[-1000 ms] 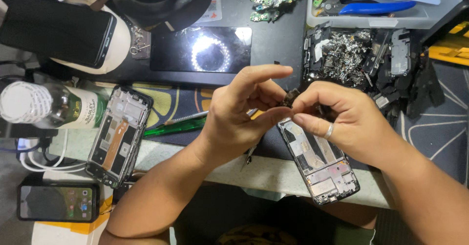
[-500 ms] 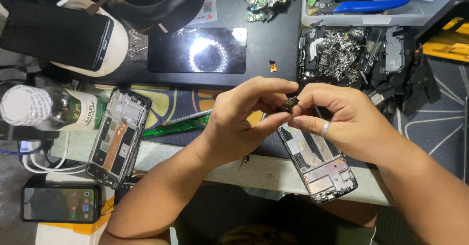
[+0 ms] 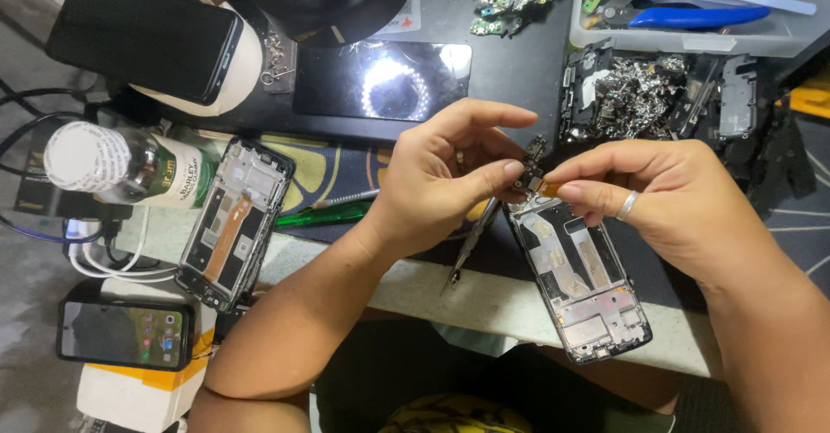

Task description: The person disassembles a smartphone using a screwdriver and tweezers, removes internal components including a ribbon cable, and repositions parts within the chassis. The work is performed on a cluttered workbench with tools and spare parts visible.

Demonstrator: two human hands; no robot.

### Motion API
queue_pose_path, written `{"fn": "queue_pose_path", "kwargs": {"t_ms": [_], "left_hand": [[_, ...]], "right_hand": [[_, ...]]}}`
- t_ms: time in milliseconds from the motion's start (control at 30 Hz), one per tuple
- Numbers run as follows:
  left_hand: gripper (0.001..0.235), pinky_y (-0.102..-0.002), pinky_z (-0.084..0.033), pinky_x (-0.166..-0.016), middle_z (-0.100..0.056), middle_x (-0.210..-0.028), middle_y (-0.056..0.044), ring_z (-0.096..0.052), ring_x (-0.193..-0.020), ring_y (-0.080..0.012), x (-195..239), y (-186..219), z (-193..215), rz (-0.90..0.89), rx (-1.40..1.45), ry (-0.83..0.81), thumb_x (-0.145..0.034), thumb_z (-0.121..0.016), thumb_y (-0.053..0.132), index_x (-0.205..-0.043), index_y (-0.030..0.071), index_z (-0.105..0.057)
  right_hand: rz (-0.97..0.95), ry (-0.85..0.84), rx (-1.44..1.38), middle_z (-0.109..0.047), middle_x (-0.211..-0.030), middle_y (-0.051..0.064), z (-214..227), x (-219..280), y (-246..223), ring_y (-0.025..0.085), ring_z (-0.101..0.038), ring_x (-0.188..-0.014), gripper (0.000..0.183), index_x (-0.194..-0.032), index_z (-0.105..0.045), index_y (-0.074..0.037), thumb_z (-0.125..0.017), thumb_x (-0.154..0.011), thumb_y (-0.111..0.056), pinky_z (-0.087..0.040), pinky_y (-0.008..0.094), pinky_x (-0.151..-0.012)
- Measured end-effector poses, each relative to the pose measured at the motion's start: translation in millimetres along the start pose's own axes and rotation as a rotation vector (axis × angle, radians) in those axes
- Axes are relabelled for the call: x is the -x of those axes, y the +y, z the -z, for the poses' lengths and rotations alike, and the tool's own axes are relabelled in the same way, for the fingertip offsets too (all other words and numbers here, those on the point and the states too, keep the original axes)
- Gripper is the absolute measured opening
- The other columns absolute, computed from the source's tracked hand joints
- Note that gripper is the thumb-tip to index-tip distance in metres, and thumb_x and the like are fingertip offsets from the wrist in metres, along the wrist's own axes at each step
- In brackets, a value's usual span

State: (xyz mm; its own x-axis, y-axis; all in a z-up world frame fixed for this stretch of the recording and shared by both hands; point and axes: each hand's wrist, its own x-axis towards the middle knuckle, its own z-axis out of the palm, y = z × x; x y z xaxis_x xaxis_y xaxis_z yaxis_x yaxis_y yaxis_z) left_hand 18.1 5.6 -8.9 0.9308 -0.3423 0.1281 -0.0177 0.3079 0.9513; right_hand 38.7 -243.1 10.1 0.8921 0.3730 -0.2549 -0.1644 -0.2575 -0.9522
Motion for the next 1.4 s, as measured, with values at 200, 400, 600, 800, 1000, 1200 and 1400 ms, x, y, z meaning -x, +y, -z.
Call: {"fn": "queue_pose_path", "kwargs": {"t_ms": [200, 400, 600, 800, 1000, 1200, 1400], "left_hand": [[0.041, -0.031, -0.064, -0.089, -0.072, -0.110, -0.013, -0.072, -0.097, -0.0140, -1.4, 2.2, 1.2, 0.040, 0.039, 0.002, -0.102, -0.065, -0.003, -0.141, -0.003, -0.055], [0.048, -0.033, -0.064, -0.089, -0.071, -0.111, -0.013, -0.071, -0.099, -0.0145, -0.3, 2.7, 3.8, 0.056, 0.094, -0.016, -0.100, -0.066, -0.005, -0.146, -0.001, -0.052], [0.048, -0.034, -0.065, -0.089, -0.070, -0.111, -0.013, -0.070, -0.099, -0.0148, -1.9, 2.0, 2.0, 0.062, 0.106, -0.003, -0.100, -0.066, -0.005, -0.146, -0.001, -0.052], [0.051, -0.033, -0.065, -0.082, -0.070, -0.106, -0.013, -0.072, -0.092, -0.0151, 0.3, 5.7, 0.6, 0.097, 0.068, 0.014, -0.097, -0.070, -0.004, -0.144, 0.000, -0.052], [0.039, -0.030, -0.063, -0.090, -0.074, -0.111, -0.012, -0.072, -0.100, -0.0144, -0.6, 3.4, 3.8, -0.010, 0.059, 0.005, -0.096, -0.073, -0.008, -0.133, -0.002, -0.062], [0.021, -0.029, -0.063, -0.097, -0.074, -0.115, -0.012, -0.074, -0.106, -0.0148, 2.6, 8.7, 10.1, -0.054, -0.002, -0.078, -0.091, -0.067, -0.013, -0.108, -0.004, -0.075], [0.015, -0.026, -0.062, -0.095, -0.073, -0.117, -0.011, -0.072, -0.106, -0.0140, 3.5, 16.5, 6.2, -0.143, -0.261, -0.124, -0.089, -0.075, -0.013, -0.098, -0.001, -0.076]], "right_hand": [[-0.052, 0.002, 0.005, -0.075, -0.080, 0.008, -1.5, -0.5, -3.2, 0.012, -0.065, -0.066, 0.022, -0.107, -0.081, -0.001, -0.074, -0.087, -0.007, -0.053, 0.026, -0.058], [-0.105, 0.010, -0.014, -0.073, -0.074, 0.007, -1.1, -0.3, -5.0, 0.012, -0.061, -0.056, 0.022, -0.106, -0.081, -0.001, -0.072, -0.087, -0.007, -0.050, 0.026, -0.050], [-0.126, 0.029, -0.001, -0.072, -0.072, 0.007, -3.0, -1.2, -6.2, 0.011, -0.059, -0.054, 0.021, -0.105, -0.081, -0.001, -0.072, -0.087, -0.008, -0.048, 0.025, -0.048], [-0.109, 0.034, 0.005, -0.072, -0.074, 0.008, -2.2, 0.3, -4.9, 0.012, -0.060, -0.055, 0.021, -0.105, -0.081, 0.000, -0.073, -0.088, -0.008, -0.049, 0.025, -0.049], [-0.005, 0.011, -0.004, -0.076, -0.082, 0.010, 2.1, 0.9, -2.9, 0.013, -0.069, -0.069, 0.021, -0.107, -0.079, 0.001, -0.071, -0.089, -0.006, -0.056, 0.026, -0.061], [0.041, 0.029, 0.015, -0.078, -0.090, 0.010, 9.1, 4.8, -4.8, 0.014, -0.071, -0.080, 0.022, -0.109, -0.078, 0.001, -0.071, -0.089, -0.003, -0.057, 0.026, -0.072], [0.097, 0.055, 0.011, -0.076, -0.098, 0.008, 9.6, 6.6, -7.9, 0.013, -0.071, -0.089, 0.023, -0.106, -0.076, 0.003, -0.075, -0.083, 0.001, -0.057, 0.025, -0.078]]}}
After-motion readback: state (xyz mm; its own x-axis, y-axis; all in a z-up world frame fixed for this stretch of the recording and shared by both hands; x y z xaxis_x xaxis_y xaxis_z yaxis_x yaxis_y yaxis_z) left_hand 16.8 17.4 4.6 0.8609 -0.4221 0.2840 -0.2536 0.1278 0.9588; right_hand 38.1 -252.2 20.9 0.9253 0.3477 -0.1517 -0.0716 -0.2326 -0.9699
